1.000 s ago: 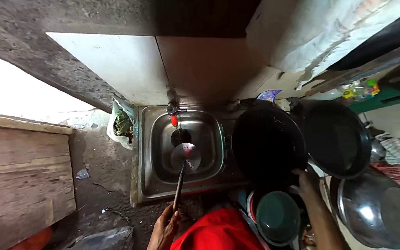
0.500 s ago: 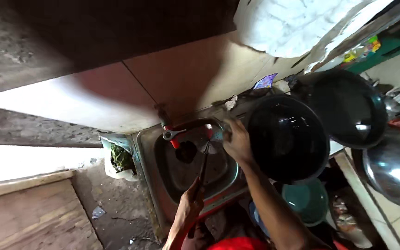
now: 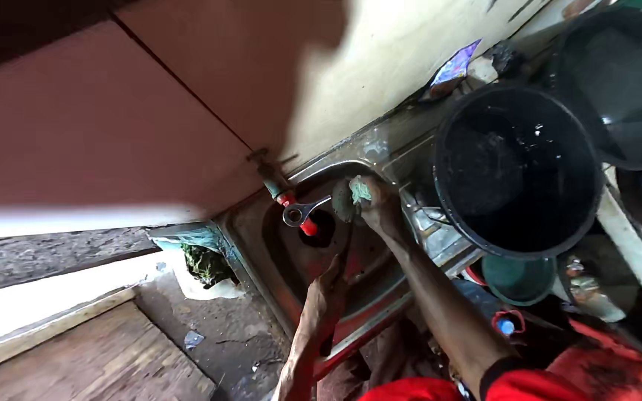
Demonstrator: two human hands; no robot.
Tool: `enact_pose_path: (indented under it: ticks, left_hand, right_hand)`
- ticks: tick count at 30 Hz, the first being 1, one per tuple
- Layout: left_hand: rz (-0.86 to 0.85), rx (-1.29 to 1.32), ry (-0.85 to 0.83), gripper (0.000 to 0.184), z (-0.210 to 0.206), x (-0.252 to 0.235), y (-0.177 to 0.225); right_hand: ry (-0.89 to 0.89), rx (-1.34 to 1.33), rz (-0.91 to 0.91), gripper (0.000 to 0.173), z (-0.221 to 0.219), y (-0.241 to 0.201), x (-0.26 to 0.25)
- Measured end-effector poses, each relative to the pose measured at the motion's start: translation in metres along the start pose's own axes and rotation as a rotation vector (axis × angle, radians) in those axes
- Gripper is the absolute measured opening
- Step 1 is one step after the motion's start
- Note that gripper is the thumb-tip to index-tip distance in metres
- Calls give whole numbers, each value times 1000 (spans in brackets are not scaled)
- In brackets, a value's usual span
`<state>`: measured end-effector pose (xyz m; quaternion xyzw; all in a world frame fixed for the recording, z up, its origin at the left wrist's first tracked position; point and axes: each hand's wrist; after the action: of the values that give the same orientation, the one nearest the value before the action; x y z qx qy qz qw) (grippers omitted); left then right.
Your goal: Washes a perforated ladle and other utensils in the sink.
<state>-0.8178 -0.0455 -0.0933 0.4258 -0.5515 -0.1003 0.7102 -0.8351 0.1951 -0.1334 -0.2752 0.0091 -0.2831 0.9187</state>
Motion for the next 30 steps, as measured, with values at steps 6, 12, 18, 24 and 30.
enact_pose_path:
  ticks: [6, 12, 18, 24, 30]
  left_hand:
    - [138, -59, -36, 43, -15, -30, -46]
    - [174, 25, -45, 30, -15, -40, -42]
    - [194, -70, -33, 25, -14, -40, -42]
    - [190, -108, -21, 29, -13, -41, -45]
    - [187, -137, -19, 26, -11, -42, -43]
  right_hand:
    - [-352, 151, -4, 46, -69, 57, 9]
    - [-503, 99, 256, 24, -96, 60, 20]
    - [-330, 131, 123, 29, -103, 68, -8]
    - [-299, 85, 237, 30, -108, 84, -24]
    - [-556, 55, 385, 28, -97, 62, -12]
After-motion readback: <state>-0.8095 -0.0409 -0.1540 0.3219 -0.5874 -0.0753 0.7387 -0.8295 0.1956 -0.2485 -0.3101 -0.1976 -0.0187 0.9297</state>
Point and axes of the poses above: each hand's wrist, its own x-axis away from the middle knuckle, its own z-axis out of the back of the hand, y = z × x, and after that the axes turned 5 degrees about -y, right-handed
